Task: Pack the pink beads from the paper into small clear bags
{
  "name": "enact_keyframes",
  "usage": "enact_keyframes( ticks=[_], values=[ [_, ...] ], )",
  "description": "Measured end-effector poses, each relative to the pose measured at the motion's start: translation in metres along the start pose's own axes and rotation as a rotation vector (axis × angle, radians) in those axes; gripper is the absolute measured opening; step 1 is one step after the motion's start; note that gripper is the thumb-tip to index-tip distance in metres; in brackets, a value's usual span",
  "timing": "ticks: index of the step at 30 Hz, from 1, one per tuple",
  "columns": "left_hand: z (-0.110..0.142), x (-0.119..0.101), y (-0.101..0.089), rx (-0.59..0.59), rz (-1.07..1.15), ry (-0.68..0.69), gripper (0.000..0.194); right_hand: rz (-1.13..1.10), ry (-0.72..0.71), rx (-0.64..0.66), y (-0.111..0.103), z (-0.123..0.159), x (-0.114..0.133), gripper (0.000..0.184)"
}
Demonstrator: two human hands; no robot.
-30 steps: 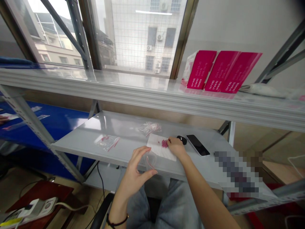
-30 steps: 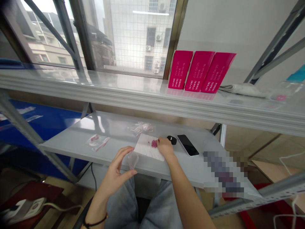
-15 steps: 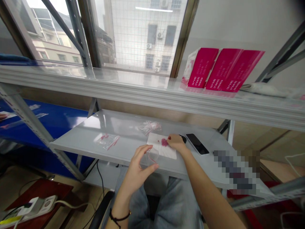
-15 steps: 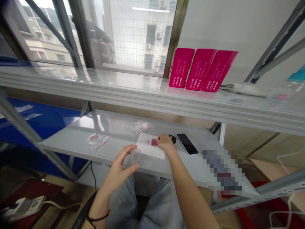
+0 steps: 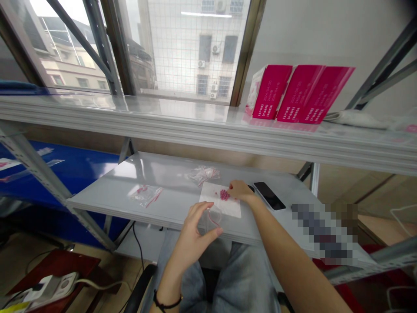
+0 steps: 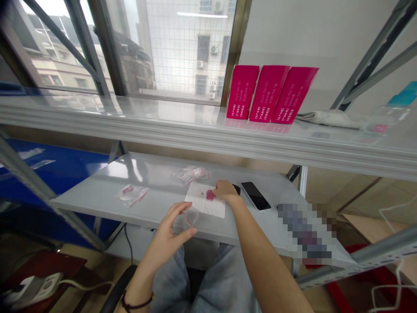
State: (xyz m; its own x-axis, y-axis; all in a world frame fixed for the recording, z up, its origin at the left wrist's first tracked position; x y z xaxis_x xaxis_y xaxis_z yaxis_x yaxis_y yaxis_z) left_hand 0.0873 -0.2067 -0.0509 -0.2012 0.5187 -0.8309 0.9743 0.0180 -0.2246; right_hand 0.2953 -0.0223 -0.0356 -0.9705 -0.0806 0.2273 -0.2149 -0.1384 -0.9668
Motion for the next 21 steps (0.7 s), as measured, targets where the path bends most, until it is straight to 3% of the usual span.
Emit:
enact_keyframes(
  ticks=[6, 12, 17, 21],
  values=[
    [-0.027, 0.015, 0.014, -0.013, 0.063, -0.014, 0.049, -0.168, -0.12, -0.079, -0.038, 0.014, 0.011, 0.015],
    [-0.065, 0.047, 0.036, -0.105, 0.037, -0.057, 0.049, -0.384, -0.29, -0.015, -0.076, 0.054, 0.024, 0.02],
    [-0.078, 0.059, 0.046, -0.161, 0.013, -0.036, 0.053, -0.445, -0.378, 0.138, -0.082, 0.063, 0.035, 0.018],
    [-0.079, 0.06, 0.047, -0.158, 0.045, -0.025, 0.051, -0.41, -0.391, 0.151, -0.082, 0.059, 0.04, 0.016]
  ],
)
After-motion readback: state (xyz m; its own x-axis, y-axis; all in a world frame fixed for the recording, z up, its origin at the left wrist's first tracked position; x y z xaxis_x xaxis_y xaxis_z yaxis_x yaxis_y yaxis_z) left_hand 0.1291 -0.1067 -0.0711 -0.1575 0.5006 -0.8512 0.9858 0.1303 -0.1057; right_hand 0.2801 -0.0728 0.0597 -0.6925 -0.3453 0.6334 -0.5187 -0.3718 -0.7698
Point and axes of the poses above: each hand's wrist, its own z-axis away from the middle knuckle, its own y-axis out of the palm, x = y × z, the point moved 1 cm from there along -z, towards the middle knuckle, and after that the axes turned 4 degrees about y, right-handed, at the moved point
